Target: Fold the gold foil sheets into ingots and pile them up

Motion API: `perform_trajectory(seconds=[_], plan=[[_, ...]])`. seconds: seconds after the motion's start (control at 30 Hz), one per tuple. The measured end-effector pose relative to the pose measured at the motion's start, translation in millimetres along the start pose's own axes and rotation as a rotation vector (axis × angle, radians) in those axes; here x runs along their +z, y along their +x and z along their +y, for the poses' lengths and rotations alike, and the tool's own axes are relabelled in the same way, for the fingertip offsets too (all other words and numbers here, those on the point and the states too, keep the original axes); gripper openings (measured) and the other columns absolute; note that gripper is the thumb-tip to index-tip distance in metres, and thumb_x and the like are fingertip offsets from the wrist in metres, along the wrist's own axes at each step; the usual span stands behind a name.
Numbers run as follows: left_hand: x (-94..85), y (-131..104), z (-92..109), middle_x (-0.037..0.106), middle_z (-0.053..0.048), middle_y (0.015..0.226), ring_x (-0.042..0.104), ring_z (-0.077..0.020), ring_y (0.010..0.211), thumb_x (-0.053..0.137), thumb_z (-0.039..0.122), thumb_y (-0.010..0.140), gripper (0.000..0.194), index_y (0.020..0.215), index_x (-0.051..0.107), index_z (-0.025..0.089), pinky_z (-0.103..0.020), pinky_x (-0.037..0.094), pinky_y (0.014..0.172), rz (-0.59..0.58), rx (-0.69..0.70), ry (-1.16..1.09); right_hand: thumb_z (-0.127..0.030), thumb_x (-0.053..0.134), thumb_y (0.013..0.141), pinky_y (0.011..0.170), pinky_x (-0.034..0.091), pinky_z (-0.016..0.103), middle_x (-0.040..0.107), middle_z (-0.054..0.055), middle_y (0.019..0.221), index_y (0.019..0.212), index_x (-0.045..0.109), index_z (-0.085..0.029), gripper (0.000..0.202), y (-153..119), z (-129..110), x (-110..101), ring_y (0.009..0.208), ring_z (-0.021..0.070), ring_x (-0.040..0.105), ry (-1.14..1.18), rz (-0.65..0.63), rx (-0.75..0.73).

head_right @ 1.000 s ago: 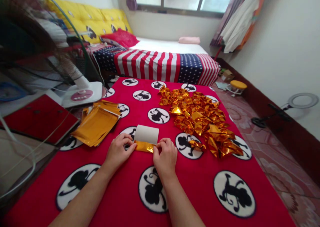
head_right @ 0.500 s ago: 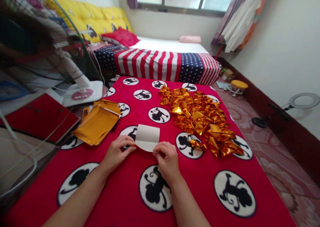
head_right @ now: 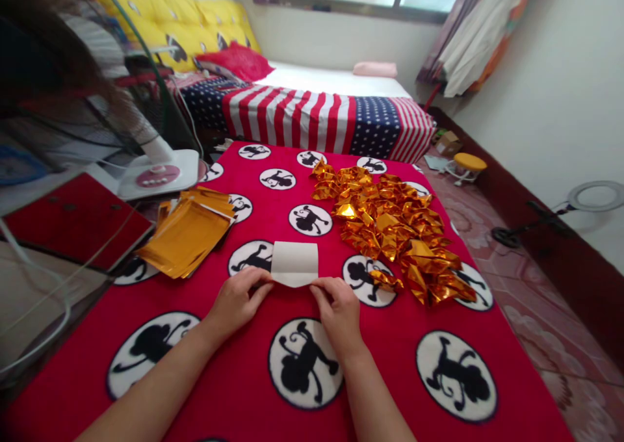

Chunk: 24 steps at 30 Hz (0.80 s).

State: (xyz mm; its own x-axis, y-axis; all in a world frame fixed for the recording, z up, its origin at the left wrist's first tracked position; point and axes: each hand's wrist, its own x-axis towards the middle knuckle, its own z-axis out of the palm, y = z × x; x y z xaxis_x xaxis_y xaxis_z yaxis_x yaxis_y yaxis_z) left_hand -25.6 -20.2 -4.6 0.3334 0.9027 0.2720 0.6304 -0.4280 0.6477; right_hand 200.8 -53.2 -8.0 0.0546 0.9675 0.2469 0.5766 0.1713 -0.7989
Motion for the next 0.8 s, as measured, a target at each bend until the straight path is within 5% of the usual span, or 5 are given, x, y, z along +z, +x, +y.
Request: perform_trajectory(seconds=[0.37, 0.8], plan=[[12.1, 7, 7, 0.063, -0.002, 0.075, 0.06, -0.0169, 0.072, 0.057, 0.032, 0.089, 0.015, 0.081, 0.062, 0.021, -0.027, 0.044, 0.064, 0.089, -0.158, 0.164, -0.031, 0.062, 0.084, 0.064, 0.043, 0.028, 0.066, 0.001, 0.073, 0.085, 0.066, -0.021, 0.01, 6, -10, 13, 0.066, 0.0171, 0.059, -0.163, 0.115, 0.16], [12.6, 5, 6, 0.063, 0.002, 0.068, 0.06, -0.0143, 0.064, 0.067, 0.026, 0.078, 0.008, 0.077, 0.061, 0.022, -0.025, 0.043, 0.06, 0.146, -0.186, 0.163, -0.029, 0.056, 0.085, 0.062, 0.04, 0.028, 0.065, 0.0, 0.071, 0.09, 0.055, -0.022, 0.009, 8, -11, 15, 0.064, 0.0176, 0.062, -0.3, 0.15, 0.223]])
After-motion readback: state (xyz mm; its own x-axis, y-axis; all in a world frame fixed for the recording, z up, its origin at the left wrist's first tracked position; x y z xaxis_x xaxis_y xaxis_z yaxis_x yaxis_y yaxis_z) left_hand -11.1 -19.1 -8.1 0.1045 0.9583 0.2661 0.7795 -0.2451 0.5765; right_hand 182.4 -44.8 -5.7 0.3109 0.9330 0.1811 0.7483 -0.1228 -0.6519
